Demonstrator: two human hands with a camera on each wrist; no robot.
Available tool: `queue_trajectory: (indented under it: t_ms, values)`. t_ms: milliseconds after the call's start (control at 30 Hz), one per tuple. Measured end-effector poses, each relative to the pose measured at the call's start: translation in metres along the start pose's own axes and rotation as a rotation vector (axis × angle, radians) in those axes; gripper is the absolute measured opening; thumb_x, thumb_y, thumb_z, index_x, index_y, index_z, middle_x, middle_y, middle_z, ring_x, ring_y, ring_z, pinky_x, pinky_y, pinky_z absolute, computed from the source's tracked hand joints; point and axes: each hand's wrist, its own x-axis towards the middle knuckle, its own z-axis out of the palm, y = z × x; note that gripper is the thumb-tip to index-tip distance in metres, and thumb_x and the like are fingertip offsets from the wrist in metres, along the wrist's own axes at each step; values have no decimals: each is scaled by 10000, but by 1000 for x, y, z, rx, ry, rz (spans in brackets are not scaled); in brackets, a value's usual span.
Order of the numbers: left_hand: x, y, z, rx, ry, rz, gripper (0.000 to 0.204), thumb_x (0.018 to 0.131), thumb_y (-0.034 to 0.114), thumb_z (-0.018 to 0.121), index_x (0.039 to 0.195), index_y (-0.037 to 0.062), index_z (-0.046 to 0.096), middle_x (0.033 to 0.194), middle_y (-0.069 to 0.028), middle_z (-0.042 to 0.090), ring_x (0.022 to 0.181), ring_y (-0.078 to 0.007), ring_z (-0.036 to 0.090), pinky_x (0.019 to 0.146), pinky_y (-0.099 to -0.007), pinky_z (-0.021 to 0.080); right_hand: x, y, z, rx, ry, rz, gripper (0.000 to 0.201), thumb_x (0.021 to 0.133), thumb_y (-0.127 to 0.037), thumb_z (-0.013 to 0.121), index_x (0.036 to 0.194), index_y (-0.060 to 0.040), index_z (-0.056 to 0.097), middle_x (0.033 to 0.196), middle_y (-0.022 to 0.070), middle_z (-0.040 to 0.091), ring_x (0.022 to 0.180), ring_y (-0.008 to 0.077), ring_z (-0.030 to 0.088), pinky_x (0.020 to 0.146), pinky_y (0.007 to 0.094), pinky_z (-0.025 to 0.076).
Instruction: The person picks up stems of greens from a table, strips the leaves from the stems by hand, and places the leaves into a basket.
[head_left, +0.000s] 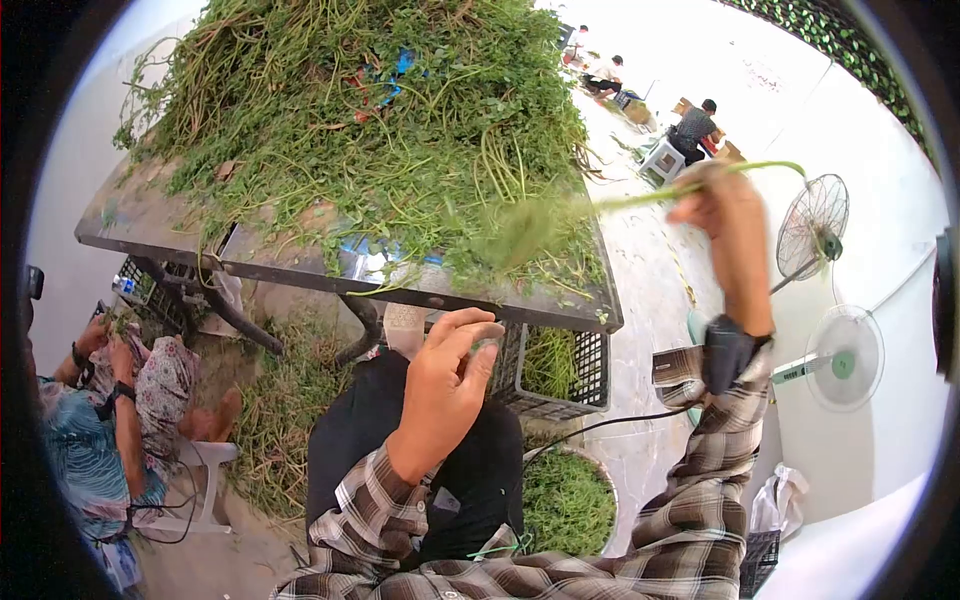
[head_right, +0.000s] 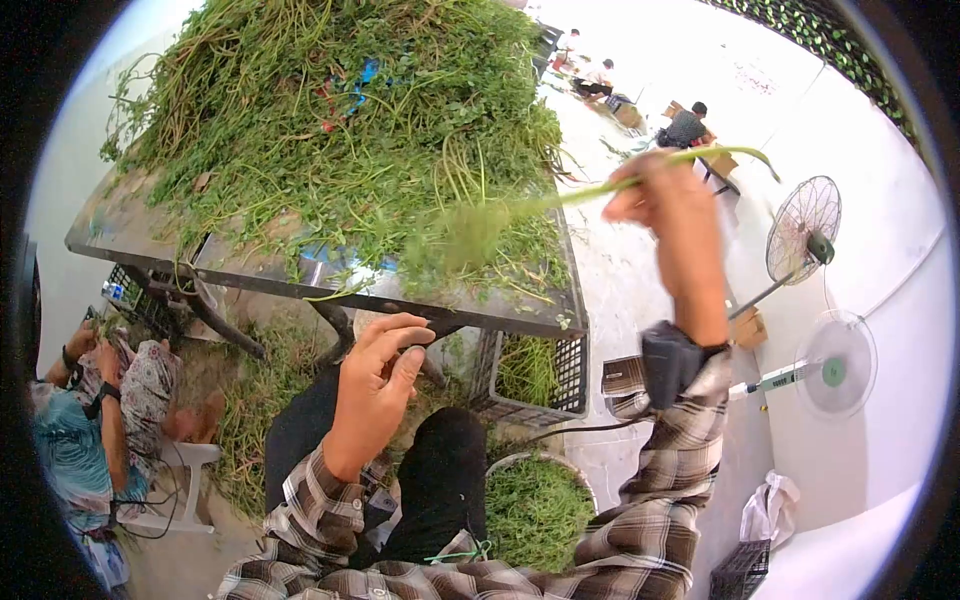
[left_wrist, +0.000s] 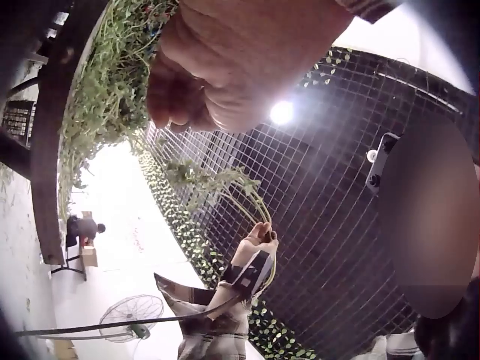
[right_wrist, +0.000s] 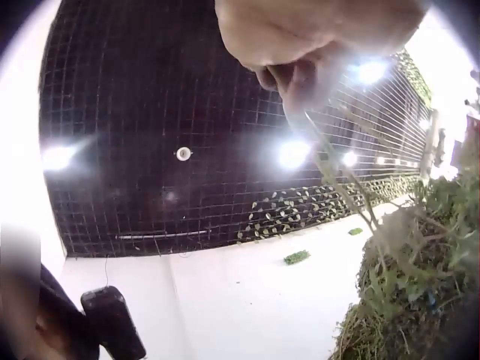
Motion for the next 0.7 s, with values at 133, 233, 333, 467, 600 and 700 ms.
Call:
queue_trajectory:
  t_ms: [133,233,333,467,600,700]
  values:
    - [0,0,-1,-6,9,-4,183,895,84,527,1025,0,623,1094,-61,555,641,-73,514,553,-226,453,6,10,12,-207,49,-59,255,940,-216,474,881,11,574,727,71,605,662,119,608,642,257,495]
    - [0,-1,-1,-10,-6,17,182,894,80,526,1024,-4,622,1088,-62,557,627,-71,511,550,-224,451,15,-4,6,-61,454,-421,238,957,-183,435,948,15,565,867,106,619,822,163,612,797,292,482]
    - [1,-1,0,-12,-4,2,181,894,81,527,1022,-6,622,1087,-61,557,614,-68,507,547,-222,448,13,-21,6,256,555,-519,240,966,-160,405,1004,28,550,962,144,614,889,193,607,866,321,473]
    - [0,-3,-1,-11,-3,10,182,896,83,526,1023,-8,620,1090,-61,557,619,-67,508,544,-221,446,9,-10,10,77,158,-176,286,955,-215,442,1017,44,547,914,129,625,820,194,630,776,304,504]
    - [0,-2,-2,7,-8,10,183,896,83,522,1024,-7,618,1090,-62,556,626,-69,510,541,-221,445,17,-19,1,168,487,-465,323,967,-235,401,1010,52,544,903,135,628,842,207,627,809,323,498]
    - [1,-3,-2,-10,-3,23,181,893,78,523,1022,-7,617,1090,-64,556,625,-71,509,539,-224,444,16,-31,-3,239,487,-502,337,974,-223,369,1026,67,533,983,180,610,900,223,616,855,333,485]
